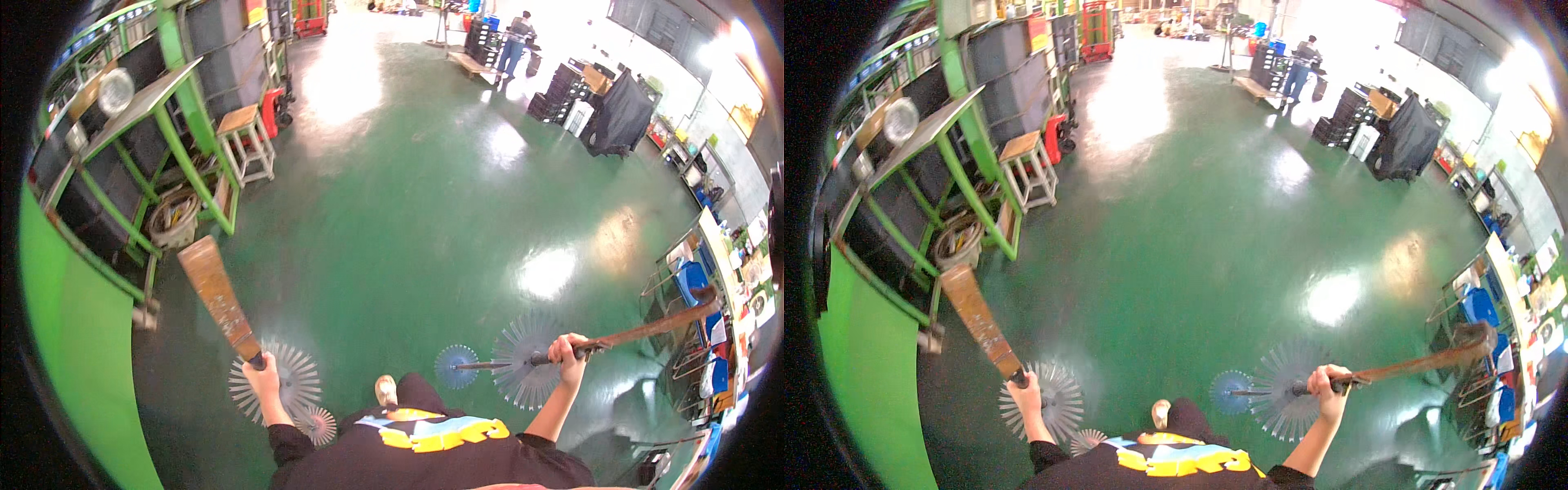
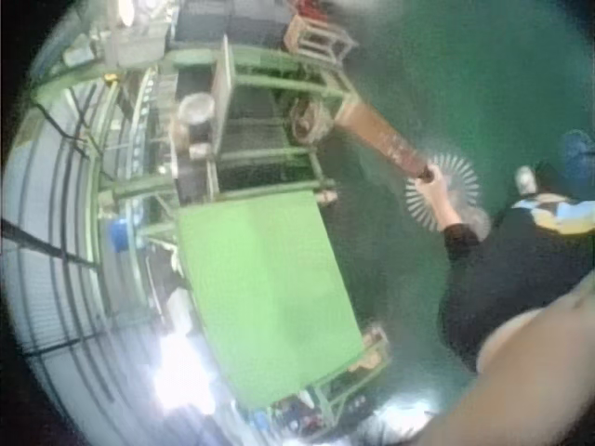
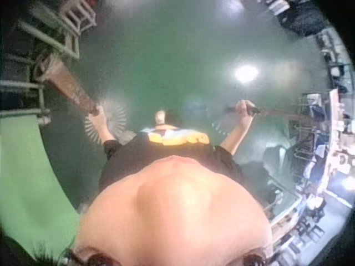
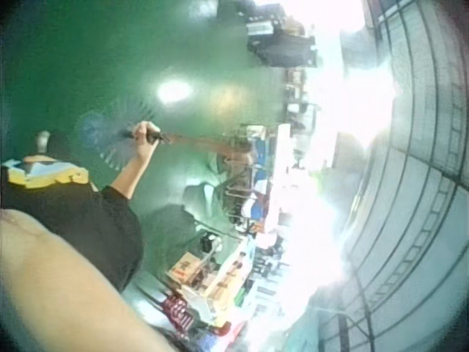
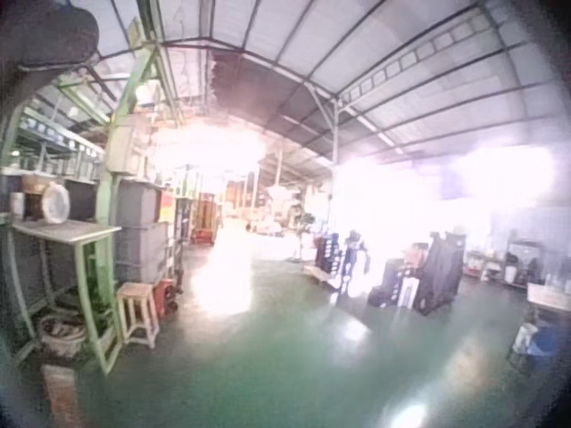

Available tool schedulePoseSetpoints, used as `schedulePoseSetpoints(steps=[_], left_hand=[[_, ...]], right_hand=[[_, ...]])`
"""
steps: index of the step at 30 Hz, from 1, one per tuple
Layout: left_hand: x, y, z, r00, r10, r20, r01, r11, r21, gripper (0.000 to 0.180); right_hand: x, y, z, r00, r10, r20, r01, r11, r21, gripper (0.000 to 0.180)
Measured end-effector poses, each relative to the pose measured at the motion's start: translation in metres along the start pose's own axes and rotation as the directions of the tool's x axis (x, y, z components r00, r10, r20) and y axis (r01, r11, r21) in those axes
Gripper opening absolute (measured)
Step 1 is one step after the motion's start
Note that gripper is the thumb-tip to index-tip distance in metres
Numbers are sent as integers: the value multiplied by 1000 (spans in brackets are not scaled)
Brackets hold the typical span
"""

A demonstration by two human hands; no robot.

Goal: The person sorts small black plastic parts on a table with others, placing them into a red basket. They then walk through the factory floor carrying two floor brushes and place them on a metal rack.

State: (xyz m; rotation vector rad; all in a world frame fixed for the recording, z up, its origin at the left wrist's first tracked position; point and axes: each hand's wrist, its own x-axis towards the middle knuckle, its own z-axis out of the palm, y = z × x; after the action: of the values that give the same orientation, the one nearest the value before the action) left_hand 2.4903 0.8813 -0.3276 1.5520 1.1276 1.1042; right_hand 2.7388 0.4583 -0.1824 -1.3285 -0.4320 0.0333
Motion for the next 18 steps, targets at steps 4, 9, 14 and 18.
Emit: schedulePoseSetpoints(steps=[4,9,14,18], left_hand=[[81,47,79,989,-49,137,85,960,-267,14],[177,60,187,996,-66,-65,32,904,-427,15],[288,108,281,981,85,-176,-151,902,-405,20],[345,129,358,963,127,-237,-214,897,-386,23]], right_hand=[[69,36,12,967,-56,-249,44,998,-54,28],[182,94,26,945,-59,-322,19,992,-124,24],[329,144,53,955,88,-284,-145,972,-185,23],[443,192,90,961,163,-225,-221,939,-264,22]])
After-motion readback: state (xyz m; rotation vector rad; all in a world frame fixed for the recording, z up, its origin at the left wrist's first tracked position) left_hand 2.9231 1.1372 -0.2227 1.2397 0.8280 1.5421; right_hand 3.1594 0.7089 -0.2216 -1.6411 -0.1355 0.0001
